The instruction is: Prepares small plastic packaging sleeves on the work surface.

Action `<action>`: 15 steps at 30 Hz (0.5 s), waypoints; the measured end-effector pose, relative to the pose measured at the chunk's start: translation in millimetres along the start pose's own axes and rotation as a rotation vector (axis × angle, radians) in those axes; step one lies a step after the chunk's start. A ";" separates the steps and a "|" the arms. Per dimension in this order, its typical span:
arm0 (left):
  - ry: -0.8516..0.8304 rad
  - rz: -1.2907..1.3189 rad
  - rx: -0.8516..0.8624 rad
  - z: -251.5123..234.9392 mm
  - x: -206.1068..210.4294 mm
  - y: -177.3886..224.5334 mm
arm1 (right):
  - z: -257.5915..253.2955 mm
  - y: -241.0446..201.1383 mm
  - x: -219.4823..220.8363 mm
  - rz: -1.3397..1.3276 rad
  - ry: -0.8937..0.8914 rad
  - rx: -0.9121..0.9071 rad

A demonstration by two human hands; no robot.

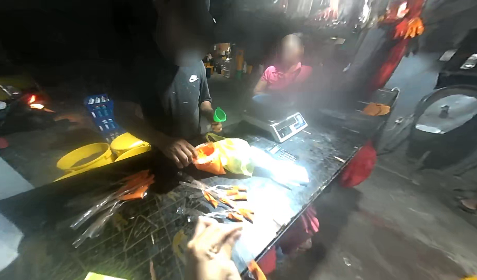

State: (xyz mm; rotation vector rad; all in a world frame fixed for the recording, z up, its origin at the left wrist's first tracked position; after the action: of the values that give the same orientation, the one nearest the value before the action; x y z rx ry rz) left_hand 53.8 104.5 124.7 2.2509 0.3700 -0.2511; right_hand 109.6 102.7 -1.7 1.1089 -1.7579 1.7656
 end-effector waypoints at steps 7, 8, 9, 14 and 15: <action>-0.050 0.127 -0.228 32.5 -33.0 -68.4 | -4.6 -35.3 -9.9 0.305 -0.058 -0.082; -0.091 0.146 -0.206 37.2 -33.7 -71.1 | -5.8 -44.0 -11.7 0.367 -0.068 -0.095; -0.124 0.157 -0.170 40.6 -34.2 -72.0 | -6.9 -50.1 -12.1 0.398 -0.087 -0.101; -0.192 0.010 0.111 37.7 -36.3 -61.3 | -8.4 -64.7 -0.5 0.472 -0.095 -0.096; -0.190 -0.007 0.146 36.5 -36.1 -57.5 | -9.5 -68.7 1.6 0.482 -0.101 -0.117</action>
State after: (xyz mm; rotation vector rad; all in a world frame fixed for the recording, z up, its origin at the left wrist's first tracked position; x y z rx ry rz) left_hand -1.9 105.6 71.4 2.3438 0.2649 -0.5058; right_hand 158.7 119.6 44.3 0.7794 -2.3065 1.8574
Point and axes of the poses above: each hand's wrist, its own z-axis away from the middle knuckle, its own x-axis out of the palm, y = z × x, the point moved 5 cm from there along -z, towards the middle knuckle, and after that the axes turned 2 degrees about -z, right-handed, at the moved point
